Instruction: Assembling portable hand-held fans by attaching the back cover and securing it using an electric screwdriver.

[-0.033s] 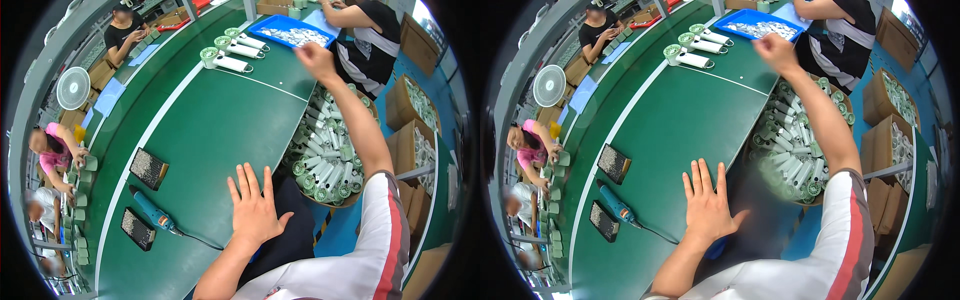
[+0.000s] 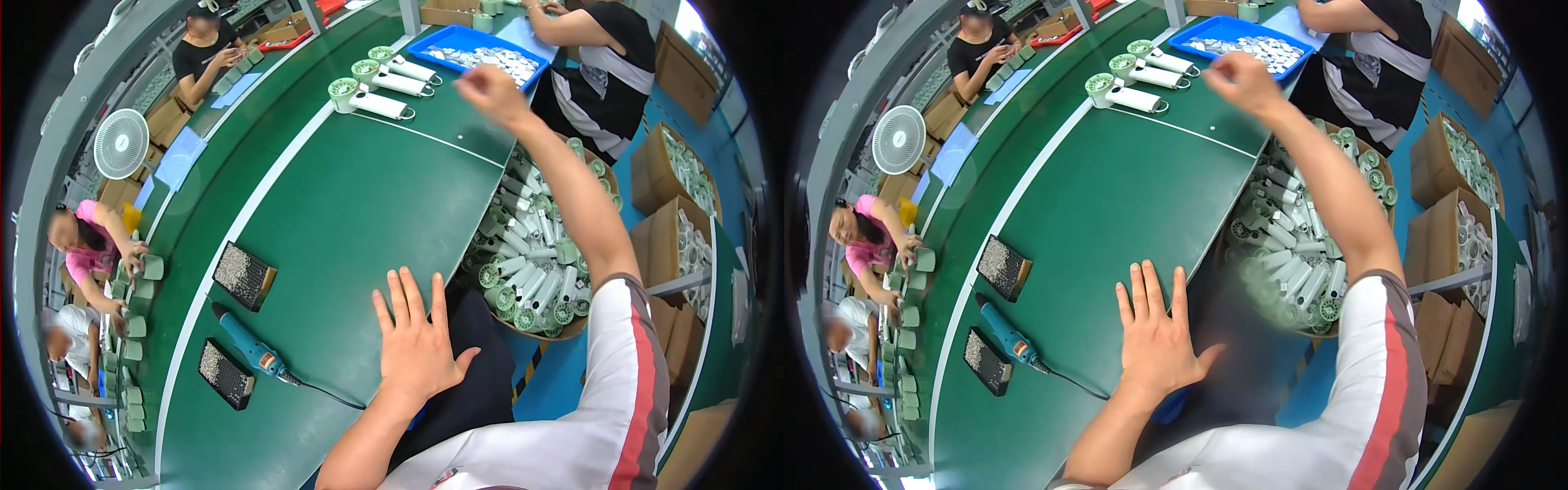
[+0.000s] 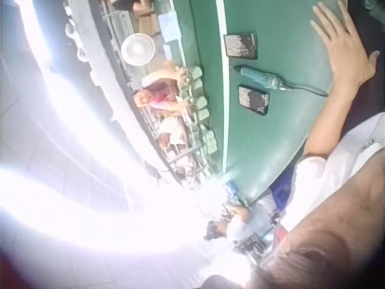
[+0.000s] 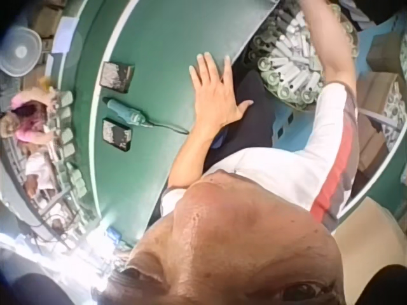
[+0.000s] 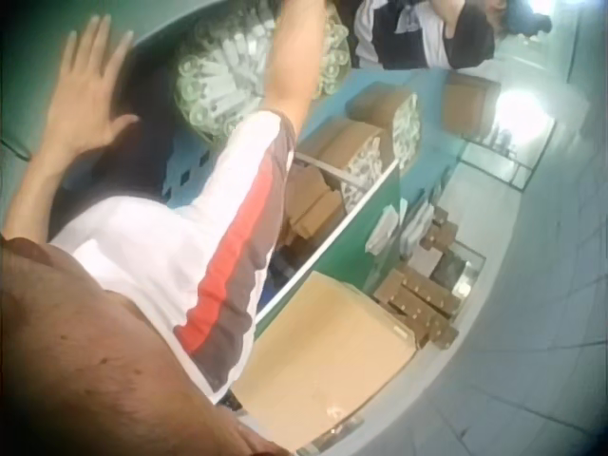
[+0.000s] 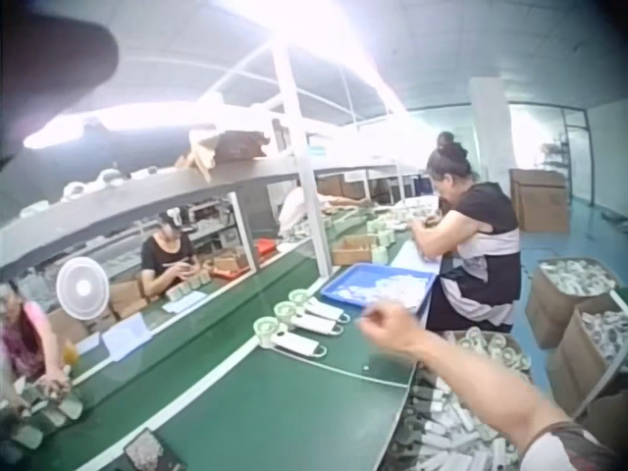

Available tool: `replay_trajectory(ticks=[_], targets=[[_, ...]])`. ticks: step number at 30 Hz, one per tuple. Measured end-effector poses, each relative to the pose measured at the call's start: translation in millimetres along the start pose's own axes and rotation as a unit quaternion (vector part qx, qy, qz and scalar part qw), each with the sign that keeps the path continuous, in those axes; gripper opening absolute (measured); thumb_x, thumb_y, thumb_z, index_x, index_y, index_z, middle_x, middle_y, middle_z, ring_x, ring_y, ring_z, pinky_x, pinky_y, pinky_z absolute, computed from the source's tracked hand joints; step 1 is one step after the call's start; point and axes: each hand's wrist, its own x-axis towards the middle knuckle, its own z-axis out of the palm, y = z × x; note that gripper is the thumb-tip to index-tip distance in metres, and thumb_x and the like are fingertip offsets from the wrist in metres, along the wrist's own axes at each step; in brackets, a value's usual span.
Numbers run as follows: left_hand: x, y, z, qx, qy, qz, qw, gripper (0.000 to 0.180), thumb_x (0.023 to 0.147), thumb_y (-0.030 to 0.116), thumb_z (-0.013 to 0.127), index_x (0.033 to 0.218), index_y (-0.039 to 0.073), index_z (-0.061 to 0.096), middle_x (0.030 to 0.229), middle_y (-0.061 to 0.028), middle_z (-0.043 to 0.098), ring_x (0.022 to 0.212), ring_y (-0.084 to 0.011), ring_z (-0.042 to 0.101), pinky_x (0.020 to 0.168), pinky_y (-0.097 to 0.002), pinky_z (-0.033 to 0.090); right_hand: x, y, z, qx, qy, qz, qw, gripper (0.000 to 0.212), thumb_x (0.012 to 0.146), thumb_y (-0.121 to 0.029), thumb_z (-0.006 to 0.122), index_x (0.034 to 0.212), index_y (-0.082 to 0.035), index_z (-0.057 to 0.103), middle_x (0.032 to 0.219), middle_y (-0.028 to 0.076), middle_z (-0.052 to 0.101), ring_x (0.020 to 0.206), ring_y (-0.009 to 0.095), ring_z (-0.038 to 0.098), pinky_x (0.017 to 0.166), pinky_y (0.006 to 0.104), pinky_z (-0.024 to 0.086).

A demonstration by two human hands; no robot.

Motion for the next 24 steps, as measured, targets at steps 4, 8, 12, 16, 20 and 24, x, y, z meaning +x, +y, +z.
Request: replay_trajectory(ticks=[4, 8, 12, 16, 20, 24], targets=[[-4.2, -7.5, -0.2, -0.026, 0.011, -0.012, 1.0, 0.117, 0.081, 0.064, 0.073, 0.161, -0.004, 0.023, 0.16, -0.0432, 0.019, 0.153, -0.0569, 0.013, 0.121, -0.0698, 0.01, 50.9, -38.0, 108.5, -0.088, -0.141, -0.035, 0.985, 0.075, 0.076, -0.068, 0.076, 0.111, -0.002, 0.073, 0.114, 0.025, 0.069, 0.111, 0.039, 0.065, 0.098, 0.0456, 0.051], [-6.6, -14.7, 3.7, -0.09, 0.017, 0.009, 0.996, 0.118, 0.079, 0.058, 0.078, 0.16, -0.006, 0.022, 0.16, -0.0438, 0.019, 0.153, -0.0571, 0.011, 0.122, -0.0703, 0.009, 81.4, -41.4, 151.5, -0.211, -0.315, -0.02, 0.925, 0.092, 0.076, -0.084, 0.064, 0.116, -0.002, 0.076, 0.105, 0.024, 0.072, 0.103, 0.038, 0.069, 0.09, 0.0476, 0.053], [-10.7, -16.0, -1.9, -0.09, 0.011, 0.03, 0.995, 0.117, 0.081, 0.057, 0.076, 0.161, -0.007, 0.021, 0.161, -0.0429, 0.018, 0.153, -0.0568, 0.012, 0.122, -0.0688, 0.01, 91.9, -34.6, 140.0, -0.21, -0.329, 0.002, 0.921, 0.083, 0.076, -0.081, 0.066, 0.105, -0.005, 0.08, 0.096, 0.02, 0.075, 0.092, 0.032, 0.072, 0.082, 0.0449, 0.055], [-7.3, -15.2, -3.7, -0.084, 0.008, 0.036, 0.996, 0.116, 0.08, 0.057, 0.076, 0.16, -0.007, 0.021, 0.16, -0.0435, 0.019, 0.153, -0.057, 0.013, 0.122, -0.0689, 0.01, 96.6, -31.3, 150.4, -0.249, -0.364, 0.002, 0.897, 0.091, 0.074, -0.09, 0.059, 0.091, -0.003, 0.081, 0.095, 0.022, 0.076, 0.09, 0.036, 0.072, 0.083, 0.0449, 0.055], [-2.7, -12.9, -0.2, -0.084, 0.02, 0.002, 0.996, 0.117, 0.077, 0.056, 0.08, 0.16, -0.006, 0.025, 0.159, -0.0442, 0.019, 0.153, -0.0569, 0.013, 0.122, -0.0688, 0.011, 70.1, -49.1, 174.6, -0.191, -0.245, 0.005, 0.951, 0.096, 0.067, -0.096, 0.058, 0.103, -0.01, 0.079, 0.095, 0.017, 0.076, 0.088, 0.033, 0.073, 0.079, 0.0477, 0.058], [0.1, -4.7, 3.2, -0.026, 0.034, -0.008, 0.999, 0.12, 0.072, 0.058, 0.083, 0.159, -0.004, 0.028, 0.159, -0.0433, 0.02, 0.153, -0.0561, 0.012, 0.123, -0.0674, 0.009, 54.8, -96.4, 175.8, -0.22, -0.209, 0.138, 0.943, 0.075, 0.065, -0.07, 0.076, 0.113, -0.012, 0.078, 0.118, 0.019, 0.072, 0.115, 0.039, 0.067, 0.097, 0.0496, 0.054]])
